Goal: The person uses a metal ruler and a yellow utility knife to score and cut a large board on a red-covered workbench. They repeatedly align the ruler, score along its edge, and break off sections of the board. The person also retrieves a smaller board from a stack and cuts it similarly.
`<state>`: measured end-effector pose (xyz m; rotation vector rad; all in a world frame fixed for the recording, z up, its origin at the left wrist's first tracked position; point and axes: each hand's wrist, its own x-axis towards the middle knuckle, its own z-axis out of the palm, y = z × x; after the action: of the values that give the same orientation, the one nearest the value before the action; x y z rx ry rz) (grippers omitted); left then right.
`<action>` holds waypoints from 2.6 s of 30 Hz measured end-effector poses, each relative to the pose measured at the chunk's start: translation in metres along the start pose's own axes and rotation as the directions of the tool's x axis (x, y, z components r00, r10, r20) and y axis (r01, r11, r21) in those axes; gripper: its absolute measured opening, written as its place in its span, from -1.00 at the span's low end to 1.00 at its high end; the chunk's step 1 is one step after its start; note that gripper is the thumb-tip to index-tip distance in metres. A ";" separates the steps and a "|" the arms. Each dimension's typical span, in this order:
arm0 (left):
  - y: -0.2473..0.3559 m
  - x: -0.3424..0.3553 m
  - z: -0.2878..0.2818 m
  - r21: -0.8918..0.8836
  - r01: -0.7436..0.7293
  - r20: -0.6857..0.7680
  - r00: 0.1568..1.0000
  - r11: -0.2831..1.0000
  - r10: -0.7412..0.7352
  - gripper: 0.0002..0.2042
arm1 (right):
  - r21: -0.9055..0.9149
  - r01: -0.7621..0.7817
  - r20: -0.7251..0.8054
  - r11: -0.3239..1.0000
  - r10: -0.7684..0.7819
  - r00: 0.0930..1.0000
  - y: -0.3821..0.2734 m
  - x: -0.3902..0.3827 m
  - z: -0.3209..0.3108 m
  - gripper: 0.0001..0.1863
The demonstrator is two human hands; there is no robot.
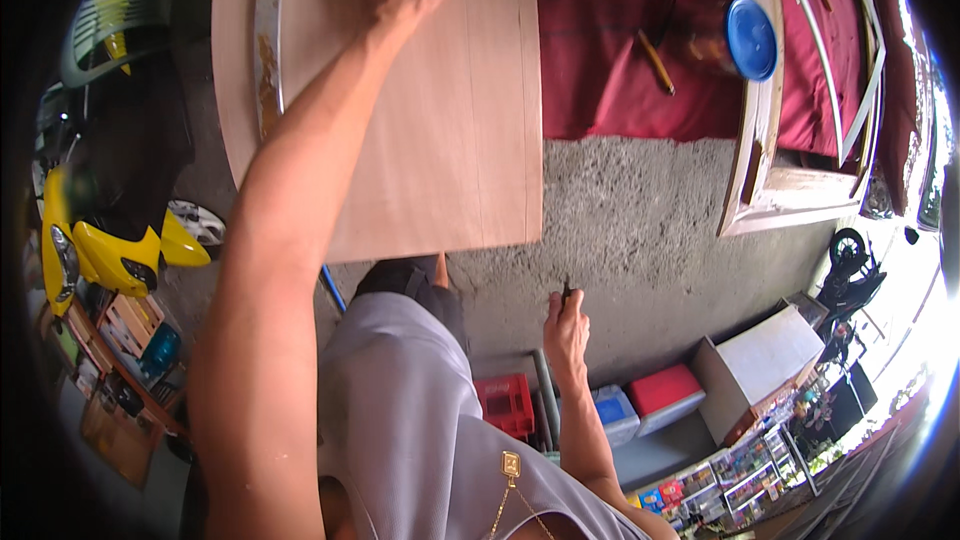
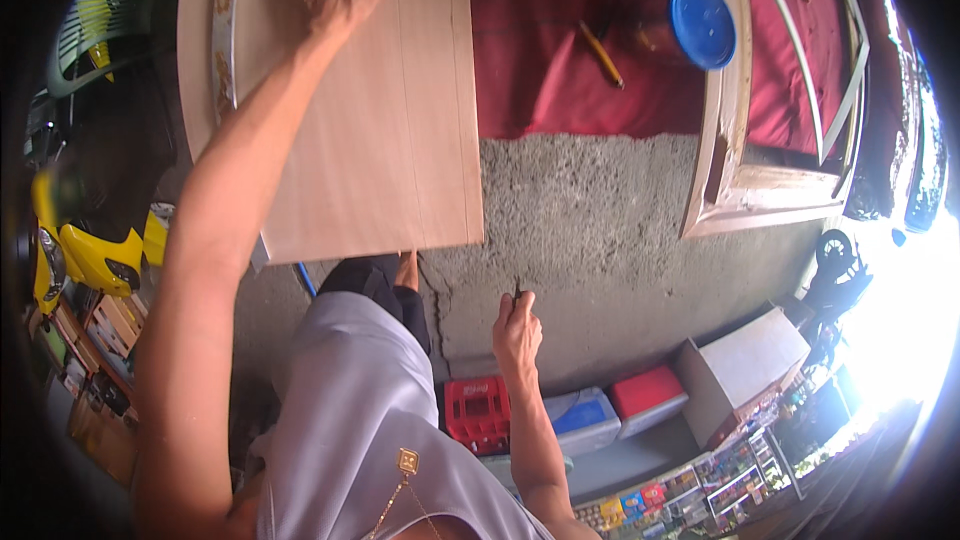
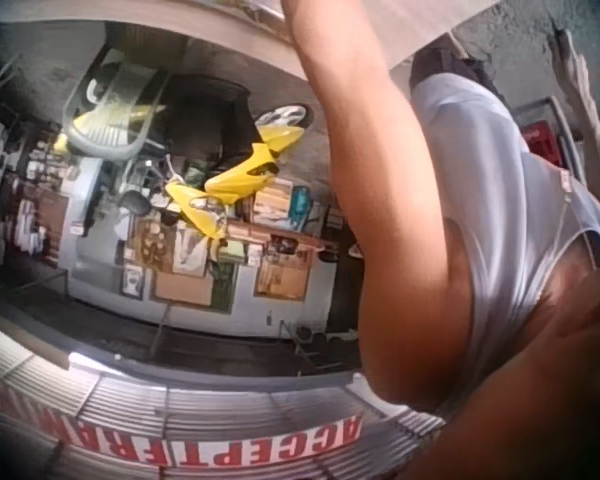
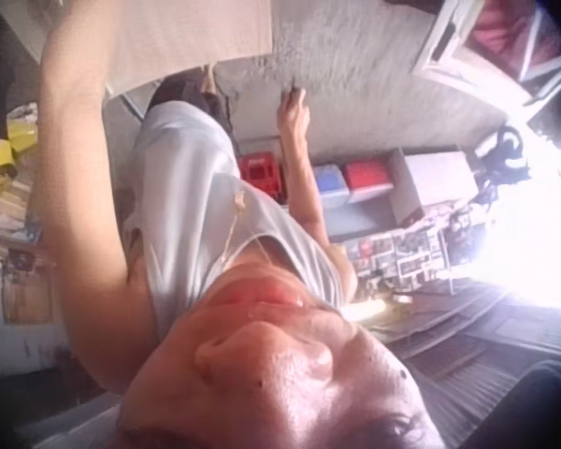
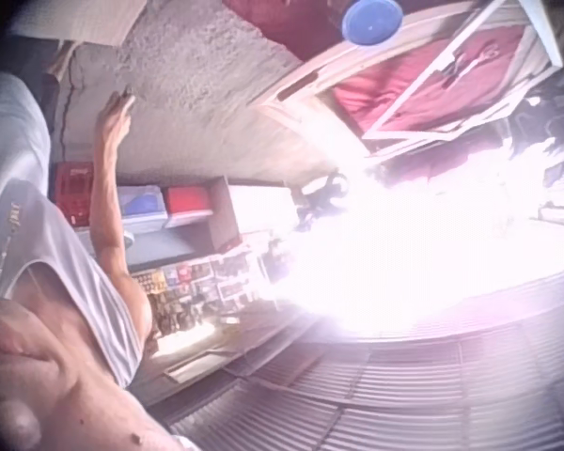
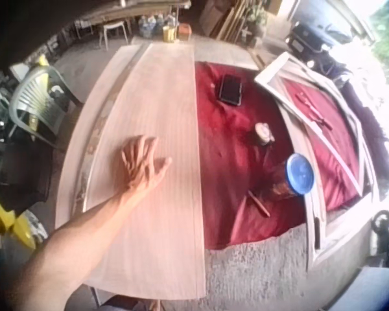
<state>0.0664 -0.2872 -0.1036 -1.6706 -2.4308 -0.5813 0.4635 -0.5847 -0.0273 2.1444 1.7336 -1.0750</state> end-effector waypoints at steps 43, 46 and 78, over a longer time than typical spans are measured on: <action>0.014 0.011 -0.026 -0.003 0.127 0.262 0.957 0.992 -0.122 -0.32 | -0.007 0.456 -0.052 0.890 -0.456 0.889 -0.674 0.573 -0.237 -0.68; 0.014 0.011 -0.026 -0.020 0.142 0.267 0.955 0.990 -0.132 -0.31 | 0.023 0.465 -0.058 0.885 -0.463 0.884 -0.674 0.571 -0.237 -0.68; 0.013 0.011 -0.025 0.009 0.138 0.252 0.958 0.990 -0.135 -0.29 | -0.042 0.420 0.145 0.907 -0.410 0.900 -0.662 0.564 -0.230 -0.70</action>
<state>0.0720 -0.2834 -0.0737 -1.6816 -2.7423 -0.4173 -0.0084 0.1812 -0.0229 1.6526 2.1856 -1.1941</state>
